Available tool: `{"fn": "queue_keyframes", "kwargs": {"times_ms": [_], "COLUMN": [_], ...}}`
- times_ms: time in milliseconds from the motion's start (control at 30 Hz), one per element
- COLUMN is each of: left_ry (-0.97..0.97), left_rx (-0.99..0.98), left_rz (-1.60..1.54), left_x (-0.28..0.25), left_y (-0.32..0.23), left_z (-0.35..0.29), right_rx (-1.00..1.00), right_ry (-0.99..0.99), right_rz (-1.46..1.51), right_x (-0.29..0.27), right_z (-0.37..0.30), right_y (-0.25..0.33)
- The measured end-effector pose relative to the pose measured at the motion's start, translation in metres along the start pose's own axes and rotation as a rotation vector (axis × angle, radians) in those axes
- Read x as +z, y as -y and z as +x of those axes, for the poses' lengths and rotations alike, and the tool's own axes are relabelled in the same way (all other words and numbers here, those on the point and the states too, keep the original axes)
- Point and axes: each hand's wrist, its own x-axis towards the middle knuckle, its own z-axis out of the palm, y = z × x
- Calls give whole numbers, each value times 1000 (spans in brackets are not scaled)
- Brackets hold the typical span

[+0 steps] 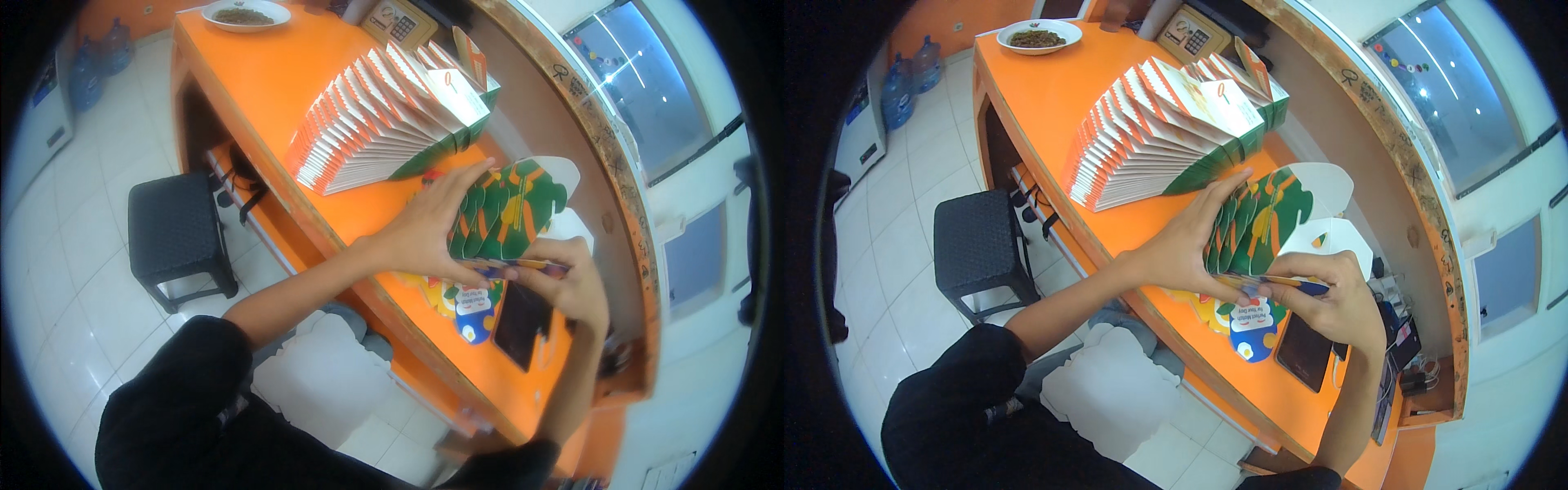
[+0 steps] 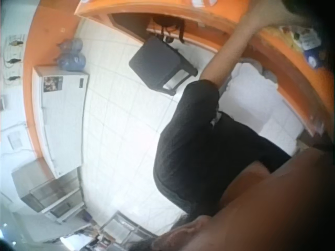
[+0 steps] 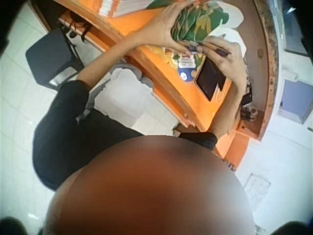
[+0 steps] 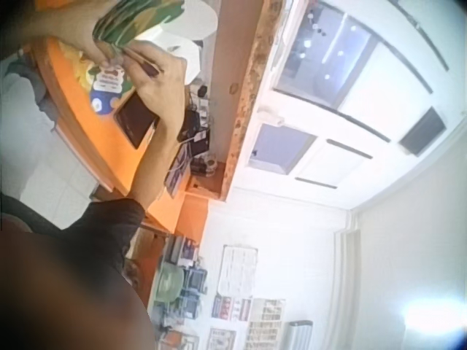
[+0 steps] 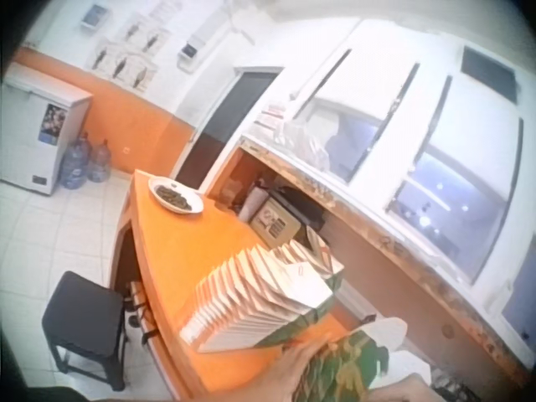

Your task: The person folds and assembles multiple flat, colorful paper boxes into upright containers. They pick each flat piece, fold the sides, tuck flaps, and place the finished boxes on an orange counter. The process is repeated for several boxes throughout the clip.

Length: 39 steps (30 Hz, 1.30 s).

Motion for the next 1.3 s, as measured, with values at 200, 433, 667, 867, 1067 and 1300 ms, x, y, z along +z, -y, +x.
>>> {"fn": "queue_keyframes", "kwargs": {"times_ms": [200,433,667,867,1067,1300], "left_ry": [-48,-234,-161,-23,47,-45], "left_rx": [-10,98,34,-5,12,-56], "left_rz": [61,363,266,216,115,-13], "left_x": [7,31,34,20,7,12], "left_y": [3,-12,-6,-6,3,7], "left_z": [-4,-26,-28,-22,-14,-16], "right_rx": [-42,419,507,513,372,184], "right_ry": [149,149,433,578,678,641], "right_rz": [623,90,-301,-421,-420,-228], "right_x": [-8,-28,-40,-42,-39,-22], "right_z": [0,2,18,42,65,69], "right_y": [-39,-61,-60,-48,-52,-55]}}
